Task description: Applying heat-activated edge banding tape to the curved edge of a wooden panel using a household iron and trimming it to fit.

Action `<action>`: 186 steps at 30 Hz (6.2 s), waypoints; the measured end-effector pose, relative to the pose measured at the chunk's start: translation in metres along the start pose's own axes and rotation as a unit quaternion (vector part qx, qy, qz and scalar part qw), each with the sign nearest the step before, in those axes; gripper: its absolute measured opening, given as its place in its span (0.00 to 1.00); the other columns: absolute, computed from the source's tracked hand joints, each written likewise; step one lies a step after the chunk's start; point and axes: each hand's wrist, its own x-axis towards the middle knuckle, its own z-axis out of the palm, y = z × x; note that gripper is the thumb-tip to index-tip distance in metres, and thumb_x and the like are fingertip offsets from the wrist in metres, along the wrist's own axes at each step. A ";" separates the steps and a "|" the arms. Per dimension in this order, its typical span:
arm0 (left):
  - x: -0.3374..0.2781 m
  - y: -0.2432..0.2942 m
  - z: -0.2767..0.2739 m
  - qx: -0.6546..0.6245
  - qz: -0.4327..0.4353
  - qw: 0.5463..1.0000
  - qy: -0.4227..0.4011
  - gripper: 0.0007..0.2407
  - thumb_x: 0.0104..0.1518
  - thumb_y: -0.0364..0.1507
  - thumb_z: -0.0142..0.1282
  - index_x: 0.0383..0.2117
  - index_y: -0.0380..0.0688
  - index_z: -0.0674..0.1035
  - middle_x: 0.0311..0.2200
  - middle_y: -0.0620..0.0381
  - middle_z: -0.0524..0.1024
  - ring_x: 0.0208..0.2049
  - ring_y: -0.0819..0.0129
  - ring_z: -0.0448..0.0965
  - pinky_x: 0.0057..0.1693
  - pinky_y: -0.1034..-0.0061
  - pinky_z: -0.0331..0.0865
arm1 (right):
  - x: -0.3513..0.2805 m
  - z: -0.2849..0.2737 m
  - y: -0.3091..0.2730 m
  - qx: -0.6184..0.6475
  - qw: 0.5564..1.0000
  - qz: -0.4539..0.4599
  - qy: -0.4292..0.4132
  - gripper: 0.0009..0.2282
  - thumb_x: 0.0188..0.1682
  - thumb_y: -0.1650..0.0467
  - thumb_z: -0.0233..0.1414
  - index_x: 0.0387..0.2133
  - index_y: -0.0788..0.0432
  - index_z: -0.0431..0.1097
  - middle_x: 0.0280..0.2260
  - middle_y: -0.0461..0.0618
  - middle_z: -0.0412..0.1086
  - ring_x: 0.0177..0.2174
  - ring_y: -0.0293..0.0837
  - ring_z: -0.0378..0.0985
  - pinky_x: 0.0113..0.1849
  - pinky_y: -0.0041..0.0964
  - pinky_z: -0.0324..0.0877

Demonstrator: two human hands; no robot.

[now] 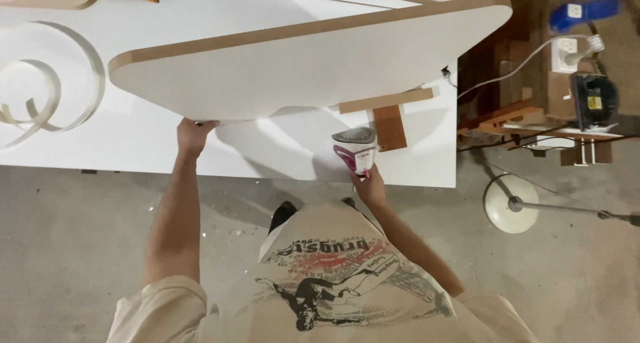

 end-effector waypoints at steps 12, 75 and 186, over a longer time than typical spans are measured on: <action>-0.026 -0.061 0.099 0.128 -0.046 0.973 0.185 0.08 0.63 0.33 0.55 0.38 0.41 0.79 0.33 0.39 0.79 0.41 0.36 0.81 0.49 0.46 0.72 | 0.051 -0.032 0.081 -0.154 0.968 -0.131 0.147 0.14 0.45 0.74 0.61 0.45 0.56 0.71 0.42 0.46 0.70 0.46 0.45 0.74 0.50 0.41 0.66; -0.262 0.298 0.426 0.148 -0.113 0.917 -0.354 0.21 0.63 0.49 0.53 0.50 0.49 0.82 0.43 0.50 0.85 0.49 0.53 0.83 0.57 0.57 0.72 | 0.130 -0.354 0.183 0.172 0.979 0.110 -0.025 0.17 0.45 0.70 0.66 0.42 0.66 0.71 0.33 0.63 0.72 0.32 0.54 0.80 0.32 0.46 0.76; -0.286 0.262 0.463 -0.018 -0.112 0.849 -0.517 0.41 0.62 0.55 0.52 0.71 0.35 0.56 0.71 0.32 0.49 0.71 0.37 0.50 0.69 0.41 0.53 | -0.035 -0.226 0.190 -0.055 0.994 0.025 0.095 0.17 0.51 0.57 0.60 0.39 0.59 0.72 0.25 0.59 0.74 0.27 0.58 0.81 0.25 0.48 0.73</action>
